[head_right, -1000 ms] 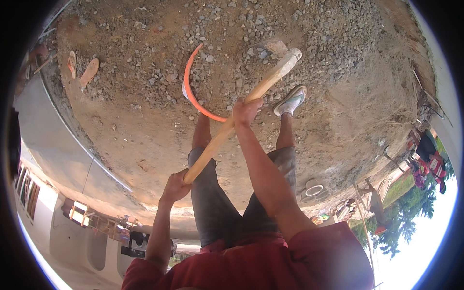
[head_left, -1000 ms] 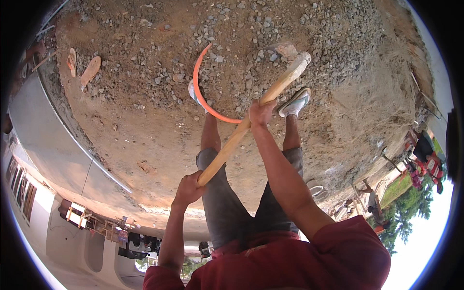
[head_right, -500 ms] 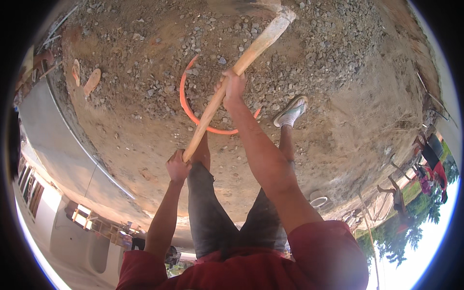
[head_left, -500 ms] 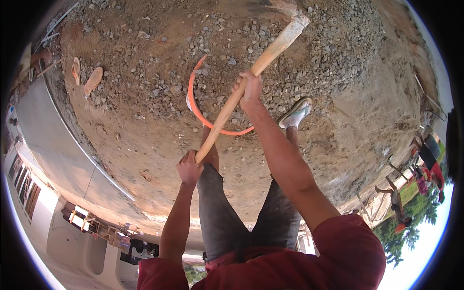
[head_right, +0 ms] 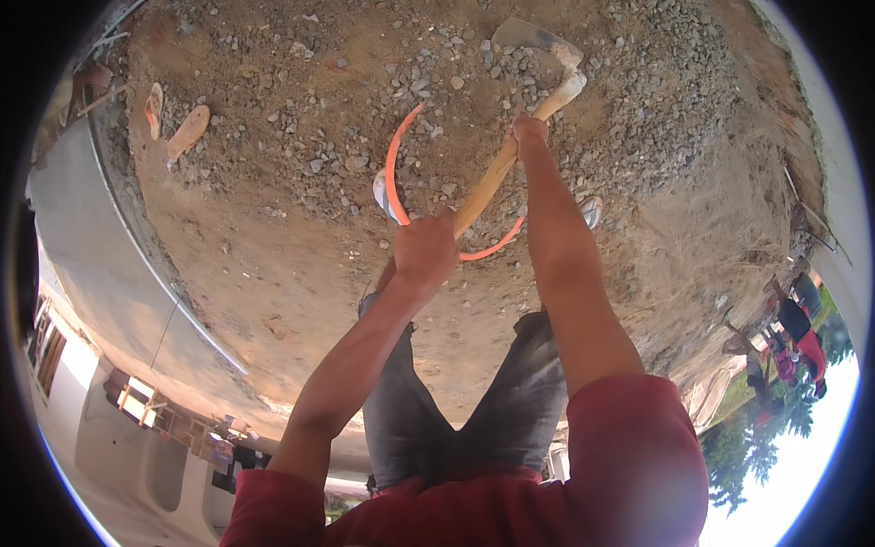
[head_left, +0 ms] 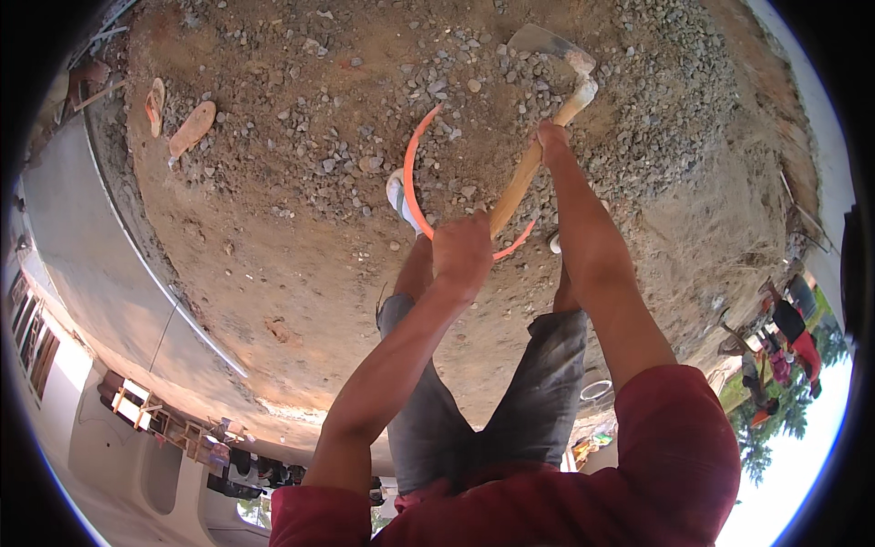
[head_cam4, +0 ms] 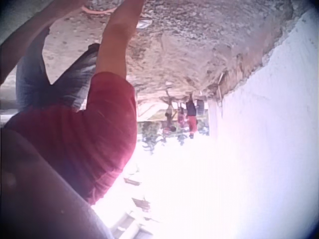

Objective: The person uses a hoe to scrape and move gravel into a plastic scoop and then picks up the scoop to relocate the material.

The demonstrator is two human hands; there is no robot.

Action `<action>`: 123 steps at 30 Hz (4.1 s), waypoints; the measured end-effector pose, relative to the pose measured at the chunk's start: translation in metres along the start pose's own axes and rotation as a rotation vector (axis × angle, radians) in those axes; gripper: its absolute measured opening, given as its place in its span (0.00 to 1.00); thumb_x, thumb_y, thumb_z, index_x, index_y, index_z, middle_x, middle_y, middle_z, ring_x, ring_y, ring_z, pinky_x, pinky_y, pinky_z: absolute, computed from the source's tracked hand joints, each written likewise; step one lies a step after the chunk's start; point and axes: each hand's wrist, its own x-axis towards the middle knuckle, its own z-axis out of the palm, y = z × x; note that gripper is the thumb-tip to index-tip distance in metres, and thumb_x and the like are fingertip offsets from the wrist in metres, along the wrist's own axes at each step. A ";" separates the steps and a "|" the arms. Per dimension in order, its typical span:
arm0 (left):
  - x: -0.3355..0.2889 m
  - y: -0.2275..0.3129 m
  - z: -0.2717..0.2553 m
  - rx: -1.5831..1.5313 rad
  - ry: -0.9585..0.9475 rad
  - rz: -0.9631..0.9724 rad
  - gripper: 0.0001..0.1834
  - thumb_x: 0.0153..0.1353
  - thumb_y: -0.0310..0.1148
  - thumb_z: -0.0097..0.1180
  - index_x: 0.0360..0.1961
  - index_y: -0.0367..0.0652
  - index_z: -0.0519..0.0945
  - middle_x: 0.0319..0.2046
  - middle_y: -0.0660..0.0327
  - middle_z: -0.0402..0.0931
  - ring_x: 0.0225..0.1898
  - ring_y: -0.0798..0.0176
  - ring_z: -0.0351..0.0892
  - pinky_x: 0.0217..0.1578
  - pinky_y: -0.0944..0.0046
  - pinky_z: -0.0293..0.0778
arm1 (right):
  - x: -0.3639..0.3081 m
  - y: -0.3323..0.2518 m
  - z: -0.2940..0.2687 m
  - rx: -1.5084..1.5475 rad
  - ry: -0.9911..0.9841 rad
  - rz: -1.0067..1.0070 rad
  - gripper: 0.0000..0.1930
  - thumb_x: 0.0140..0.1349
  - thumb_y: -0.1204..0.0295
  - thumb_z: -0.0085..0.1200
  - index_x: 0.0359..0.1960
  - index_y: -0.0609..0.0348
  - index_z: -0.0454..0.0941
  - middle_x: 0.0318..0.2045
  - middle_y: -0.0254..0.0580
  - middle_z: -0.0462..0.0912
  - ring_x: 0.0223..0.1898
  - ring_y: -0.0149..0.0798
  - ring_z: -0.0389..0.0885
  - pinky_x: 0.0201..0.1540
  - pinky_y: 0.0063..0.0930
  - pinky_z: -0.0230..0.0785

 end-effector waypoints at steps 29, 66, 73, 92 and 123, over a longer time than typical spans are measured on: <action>-0.317 -0.209 -0.038 0.225 -0.072 -0.012 0.11 0.46 0.34 0.61 0.34 0.57 0.79 0.26 0.60 0.83 0.29 0.50 0.85 0.32 0.49 0.78 | -0.388 0.231 0.004 0.964 -0.202 0.334 0.27 0.58 0.80 0.60 0.55 0.54 0.60 0.35 0.46 0.74 0.27 0.46 0.82 0.29 0.43 0.83; -0.403 0.005 0.042 -0.478 -0.140 -0.083 0.14 0.65 0.36 0.51 0.49 0.44 0.78 0.28 0.61 0.78 0.26 0.65 0.78 0.24 0.64 0.73 | -0.296 0.634 -0.489 -0.137 0.058 0.222 0.27 0.58 0.69 0.57 0.62 0.54 0.73 0.45 0.47 0.86 0.40 0.49 0.88 0.38 0.44 0.82; -0.328 0.012 -0.078 -0.709 0.098 -0.129 0.19 0.63 0.29 0.51 0.56 0.46 0.75 0.31 0.60 0.79 0.26 0.66 0.78 0.25 0.65 0.74 | -0.364 0.598 -0.358 0.395 0.256 0.208 0.21 0.59 0.71 0.57 0.55 0.56 0.77 0.40 0.51 0.86 0.33 0.46 0.88 0.23 0.42 0.80; -0.174 -0.069 -0.225 -0.428 -0.184 -0.019 0.11 0.66 0.25 0.44 0.47 0.48 0.75 0.25 0.60 0.77 0.17 0.64 0.71 0.13 0.63 0.67 | -0.464 0.485 -0.196 0.436 0.295 -0.019 0.17 0.54 0.64 0.56 0.43 0.57 0.85 0.38 0.52 0.87 0.36 0.43 0.87 0.40 0.37 0.81; -0.304 0.116 -0.154 -0.406 -0.023 -0.079 0.24 0.70 0.49 0.53 0.23 0.41 0.82 0.20 0.61 0.77 0.21 0.67 0.76 0.23 0.65 0.70 | -0.362 0.502 -0.548 0.080 -0.035 0.598 0.32 0.60 0.56 0.61 0.68 0.43 0.72 0.73 0.48 0.63 0.76 0.58 0.53 0.72 0.58 0.54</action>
